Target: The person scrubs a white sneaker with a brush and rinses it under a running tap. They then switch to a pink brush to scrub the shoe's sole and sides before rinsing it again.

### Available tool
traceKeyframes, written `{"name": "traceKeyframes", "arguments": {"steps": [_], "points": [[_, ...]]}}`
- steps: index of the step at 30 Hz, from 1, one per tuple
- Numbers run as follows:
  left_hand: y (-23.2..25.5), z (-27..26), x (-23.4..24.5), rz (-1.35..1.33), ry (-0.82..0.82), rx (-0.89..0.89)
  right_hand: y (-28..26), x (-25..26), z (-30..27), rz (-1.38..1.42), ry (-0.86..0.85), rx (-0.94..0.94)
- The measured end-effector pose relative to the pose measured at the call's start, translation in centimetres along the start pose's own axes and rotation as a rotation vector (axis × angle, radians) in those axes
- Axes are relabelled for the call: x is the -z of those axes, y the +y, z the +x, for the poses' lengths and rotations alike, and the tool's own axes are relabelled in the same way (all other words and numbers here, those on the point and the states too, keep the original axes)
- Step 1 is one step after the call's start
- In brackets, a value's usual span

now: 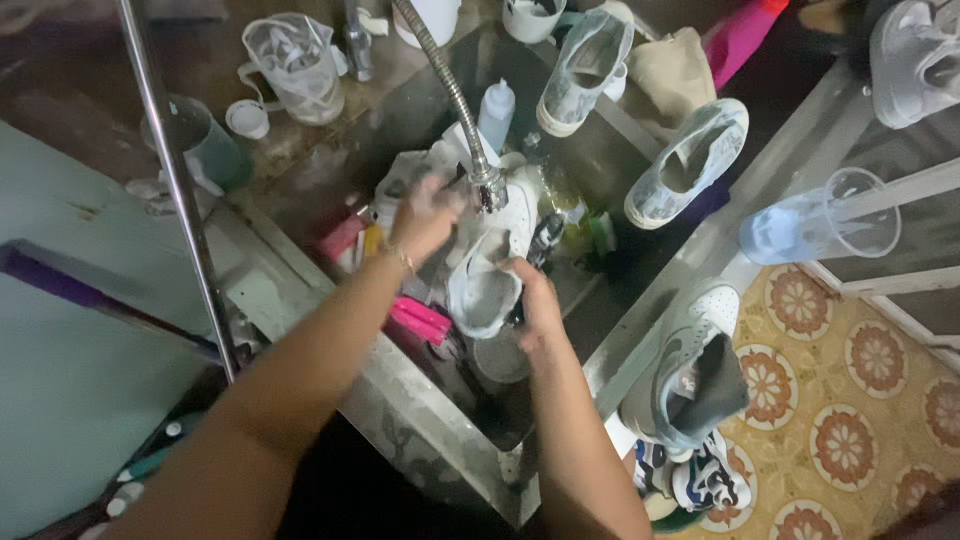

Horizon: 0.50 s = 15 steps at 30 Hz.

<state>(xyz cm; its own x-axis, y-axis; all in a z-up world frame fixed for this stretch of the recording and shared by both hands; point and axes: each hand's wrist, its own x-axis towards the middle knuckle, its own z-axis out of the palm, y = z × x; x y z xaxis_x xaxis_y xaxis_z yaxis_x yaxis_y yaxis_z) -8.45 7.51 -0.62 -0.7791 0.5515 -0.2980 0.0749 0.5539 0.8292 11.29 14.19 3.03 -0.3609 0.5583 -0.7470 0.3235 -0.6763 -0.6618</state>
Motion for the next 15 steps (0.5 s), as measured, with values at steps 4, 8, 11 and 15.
{"name": "traceKeyframes", "arguments": {"steps": [4, 8, 11, 15], "points": [[-10.5, -2.9, -6.8, -0.54, -0.002, -0.227, 2.9, -0.2, 4.3, 0.033, -0.032, 0.021], [-8.0, -5.2, -6.1, -0.458, -0.059, -0.069, 1.6, -0.1, 3.9, -0.043, -0.002, 0.043], [-10.2, -2.8, -7.5, -0.306, 0.034, -0.27, 2.6, 2.3, 7.1, -0.129, 0.104, 0.129], [-7.1, -4.7, -5.4, -0.337, 0.02, -0.418, 3.6, 3.0, 10.3, -0.46, 0.064, 0.195]]}}
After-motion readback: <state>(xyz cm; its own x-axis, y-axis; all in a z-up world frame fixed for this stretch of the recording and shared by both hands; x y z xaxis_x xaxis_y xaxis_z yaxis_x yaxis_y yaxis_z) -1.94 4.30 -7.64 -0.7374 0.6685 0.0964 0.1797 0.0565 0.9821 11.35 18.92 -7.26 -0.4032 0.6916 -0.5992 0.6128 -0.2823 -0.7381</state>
